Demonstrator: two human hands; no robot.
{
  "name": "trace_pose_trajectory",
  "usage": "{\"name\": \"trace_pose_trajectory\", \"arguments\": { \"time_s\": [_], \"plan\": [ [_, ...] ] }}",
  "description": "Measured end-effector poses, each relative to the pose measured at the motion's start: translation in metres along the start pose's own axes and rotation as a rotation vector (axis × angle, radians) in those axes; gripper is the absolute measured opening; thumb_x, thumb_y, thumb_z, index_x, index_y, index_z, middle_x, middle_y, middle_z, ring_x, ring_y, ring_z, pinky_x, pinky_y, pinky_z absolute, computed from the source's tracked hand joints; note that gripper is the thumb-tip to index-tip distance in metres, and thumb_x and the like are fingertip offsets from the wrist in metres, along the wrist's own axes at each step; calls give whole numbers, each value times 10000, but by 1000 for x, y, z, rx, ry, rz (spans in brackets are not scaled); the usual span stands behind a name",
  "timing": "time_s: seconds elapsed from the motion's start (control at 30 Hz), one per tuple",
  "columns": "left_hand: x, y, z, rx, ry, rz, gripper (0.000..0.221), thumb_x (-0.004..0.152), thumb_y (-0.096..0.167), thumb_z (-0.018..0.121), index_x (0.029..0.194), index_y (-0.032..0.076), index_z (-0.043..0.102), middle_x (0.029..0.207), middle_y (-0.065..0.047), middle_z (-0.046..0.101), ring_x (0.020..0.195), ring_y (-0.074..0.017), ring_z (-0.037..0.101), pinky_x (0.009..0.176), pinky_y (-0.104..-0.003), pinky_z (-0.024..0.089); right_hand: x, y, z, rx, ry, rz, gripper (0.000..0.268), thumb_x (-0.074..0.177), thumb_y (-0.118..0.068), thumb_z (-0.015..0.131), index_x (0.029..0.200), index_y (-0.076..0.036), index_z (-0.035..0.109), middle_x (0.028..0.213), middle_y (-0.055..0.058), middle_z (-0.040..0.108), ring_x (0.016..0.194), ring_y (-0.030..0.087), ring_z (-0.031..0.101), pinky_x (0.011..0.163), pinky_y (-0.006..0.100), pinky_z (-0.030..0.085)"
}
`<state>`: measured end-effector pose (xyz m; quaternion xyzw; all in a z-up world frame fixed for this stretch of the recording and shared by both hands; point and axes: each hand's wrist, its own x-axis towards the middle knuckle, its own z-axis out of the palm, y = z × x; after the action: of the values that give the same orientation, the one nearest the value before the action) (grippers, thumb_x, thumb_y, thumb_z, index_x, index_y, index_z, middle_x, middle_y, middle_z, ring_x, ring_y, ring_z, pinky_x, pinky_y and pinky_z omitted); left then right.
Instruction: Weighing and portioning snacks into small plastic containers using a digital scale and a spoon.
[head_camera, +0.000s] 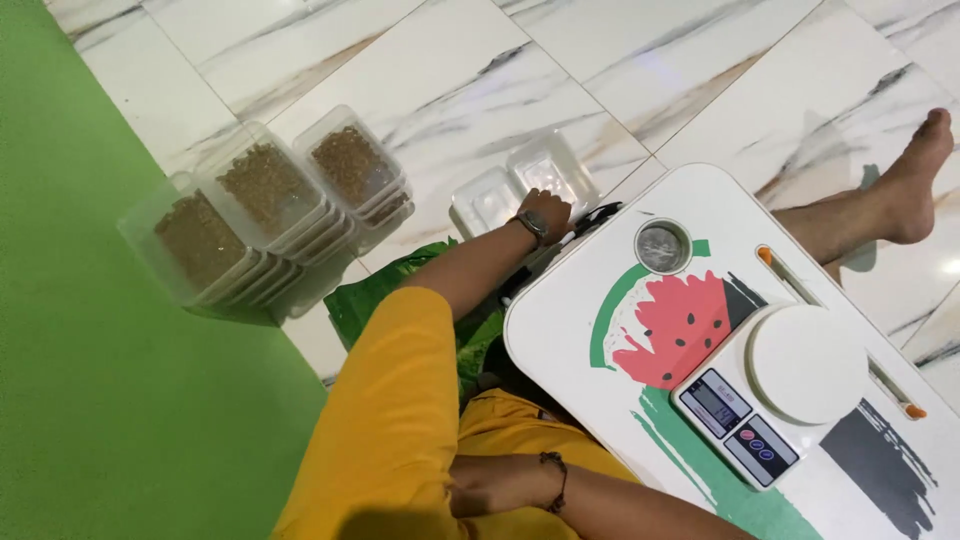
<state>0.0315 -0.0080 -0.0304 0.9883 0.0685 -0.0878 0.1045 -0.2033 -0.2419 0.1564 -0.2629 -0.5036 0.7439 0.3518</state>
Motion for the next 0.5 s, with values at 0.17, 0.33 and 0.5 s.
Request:
{"name": "trace_pose_trajectory", "arguments": {
  "time_s": [0.17,0.33,0.5],
  "plan": [
    [3,11,9,41,-103,-20,130,868,93,629,795,125,732,818,-77,735,768,-288,661,857,-426,472,-4,3,-4,-97,-63,36,296,1000,-217,440,807,-35,572,740,18,535,665,174,420,659,312,360],
    [-4,11,19,-24,107,-50,138,882,133,618,773,138,703,789,-86,729,812,-304,652,851,-418,460,1,-20,5,-232,38,117,153,942,-83,526,843,-15,619,836,56,658,711,207,535,684,309,427],
    [-10,6,1,-58,179,-72,259,924,329,709,825,90,724,810,-100,740,781,-315,662,830,-434,483,2,-31,0,-78,-10,27,188,1006,-139,491,840,-60,533,787,0,550,668,145,414,649,298,348]
  ]
}}
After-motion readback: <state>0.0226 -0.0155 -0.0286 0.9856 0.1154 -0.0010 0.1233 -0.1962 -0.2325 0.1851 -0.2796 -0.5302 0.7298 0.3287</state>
